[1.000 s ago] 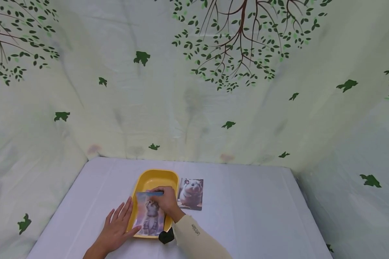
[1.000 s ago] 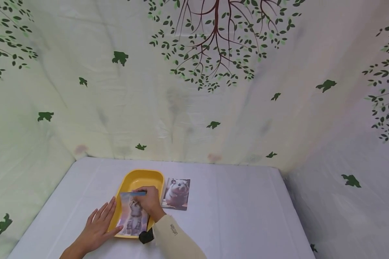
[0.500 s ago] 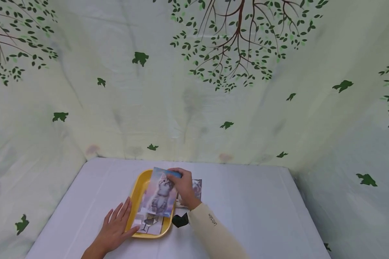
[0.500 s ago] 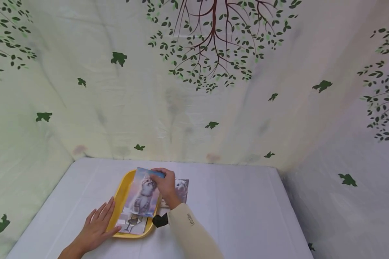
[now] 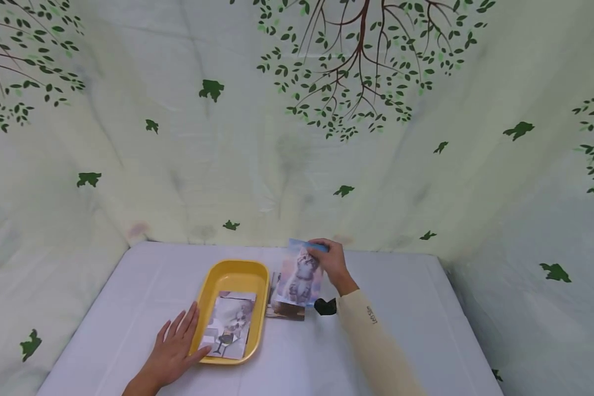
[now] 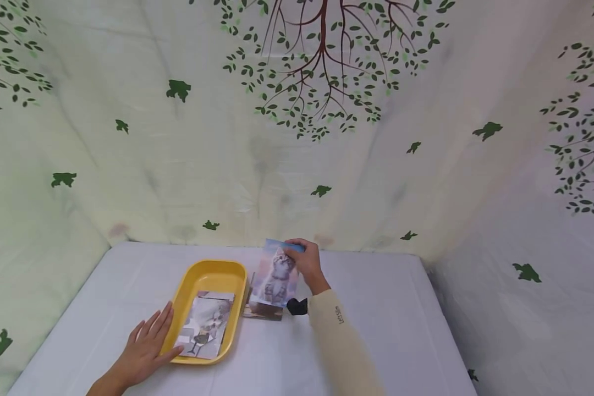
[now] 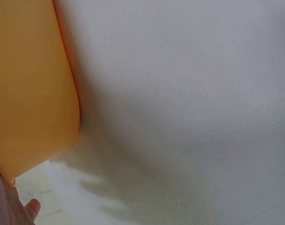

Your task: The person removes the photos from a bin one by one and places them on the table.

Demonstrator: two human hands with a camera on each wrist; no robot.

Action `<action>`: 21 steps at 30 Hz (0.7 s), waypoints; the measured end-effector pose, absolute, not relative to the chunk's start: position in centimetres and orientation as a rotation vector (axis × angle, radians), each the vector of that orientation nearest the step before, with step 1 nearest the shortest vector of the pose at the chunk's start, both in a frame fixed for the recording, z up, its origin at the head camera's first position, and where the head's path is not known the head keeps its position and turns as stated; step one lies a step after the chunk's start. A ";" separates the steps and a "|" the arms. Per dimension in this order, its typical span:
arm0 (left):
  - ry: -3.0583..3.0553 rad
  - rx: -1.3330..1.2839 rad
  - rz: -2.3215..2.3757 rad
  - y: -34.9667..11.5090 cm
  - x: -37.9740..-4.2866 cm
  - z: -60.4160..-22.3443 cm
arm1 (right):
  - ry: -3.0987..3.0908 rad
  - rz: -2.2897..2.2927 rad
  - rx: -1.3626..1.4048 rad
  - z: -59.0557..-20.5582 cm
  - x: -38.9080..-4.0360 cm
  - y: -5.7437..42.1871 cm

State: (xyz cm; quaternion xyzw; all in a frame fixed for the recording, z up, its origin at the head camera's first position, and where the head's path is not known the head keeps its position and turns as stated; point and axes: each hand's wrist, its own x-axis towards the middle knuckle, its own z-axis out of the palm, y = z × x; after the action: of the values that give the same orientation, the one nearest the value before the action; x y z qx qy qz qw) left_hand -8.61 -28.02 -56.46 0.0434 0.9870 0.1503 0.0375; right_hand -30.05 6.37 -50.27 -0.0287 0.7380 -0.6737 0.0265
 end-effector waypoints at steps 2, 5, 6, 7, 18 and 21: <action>3.036 0.142 0.464 -28.0 -8.6 -56.5 | 2.305 -2.035 -0.081 -50.7 -30.6 8.1; 3.027 0.138 0.464 -28.0 -8.6 -56.5 | 2.329 -1.961 -0.039 -51.6 -31.1 10.3; 3.020 0.134 0.468 -28.0 -8.6 -56.5 | 2.335 -1.937 -0.018 -51.9 -31.2 10.9; 3.015 0.131 0.470 -28.0 -8.7 -56.4 | 2.335 -1.917 0.003 -52.3 -31.3 11.4; 2.978 0.104 0.498 -27.9 -8.7 -56.1 | 2.417 -1.698 0.103 -57.0 -31.2 13.1; 2.977 0.098 0.496 -27.8 -8.7 -56.2 | 2.438 -1.655 0.096 -57.4 -30.9 13.0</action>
State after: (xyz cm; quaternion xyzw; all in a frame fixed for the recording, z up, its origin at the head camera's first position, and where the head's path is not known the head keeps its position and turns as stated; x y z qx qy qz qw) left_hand -8.70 -27.79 -56.18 0.0325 0.9840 0.1640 0.0608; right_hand -30.91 13.03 -57.38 0.0323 0.8231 -0.5587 0.0967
